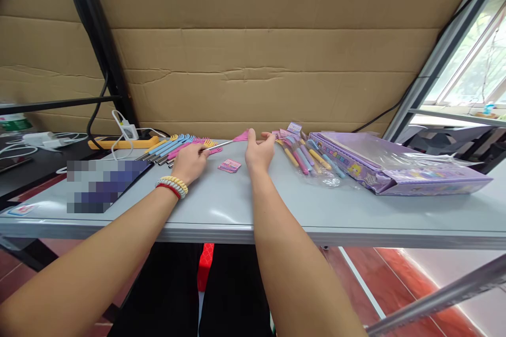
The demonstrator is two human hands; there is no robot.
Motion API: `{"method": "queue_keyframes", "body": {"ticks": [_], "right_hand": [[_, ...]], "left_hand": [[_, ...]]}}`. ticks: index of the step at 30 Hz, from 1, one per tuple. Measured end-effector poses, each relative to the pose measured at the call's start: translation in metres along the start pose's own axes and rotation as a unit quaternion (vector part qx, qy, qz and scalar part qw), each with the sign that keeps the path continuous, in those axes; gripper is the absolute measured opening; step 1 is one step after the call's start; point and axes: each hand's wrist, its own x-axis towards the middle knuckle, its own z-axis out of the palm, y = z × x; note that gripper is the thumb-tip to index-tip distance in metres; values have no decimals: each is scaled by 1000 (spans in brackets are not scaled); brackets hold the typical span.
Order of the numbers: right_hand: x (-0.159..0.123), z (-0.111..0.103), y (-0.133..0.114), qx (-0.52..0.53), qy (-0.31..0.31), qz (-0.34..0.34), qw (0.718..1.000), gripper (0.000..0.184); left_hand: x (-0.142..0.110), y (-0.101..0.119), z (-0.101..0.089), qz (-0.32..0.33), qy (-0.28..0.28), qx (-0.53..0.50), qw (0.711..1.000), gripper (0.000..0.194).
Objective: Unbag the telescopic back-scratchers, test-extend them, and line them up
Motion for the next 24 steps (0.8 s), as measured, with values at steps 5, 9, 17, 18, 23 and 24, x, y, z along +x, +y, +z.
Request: {"method": "queue_keyframes", "body": {"ticks": [5,9,17,18,23,24], "right_hand": [[5,-15,2,-379,41,-57,923,25],[11,-15,13,-466,45,14,884,33],[11,-14,26,-423,9,48,905,32],[10,-14,27,-403,9,49,914,32],[13,-14,27,-288,3,62,956,23],[14,-13,26,-274,0,55,960,23]], "left_hand": [[2,-6,-6,-103,-6,106,989,34],[1,-6,-5,-93,-24,147,984,35],[0,-3,-3,-90,-58,151,983,29],[-1,-2,-3,-90,-65,149,983,28],[-2,-2,-3,-91,-80,126,985,26],[-2,-3,-3,-91,-81,119,985,25]]}}
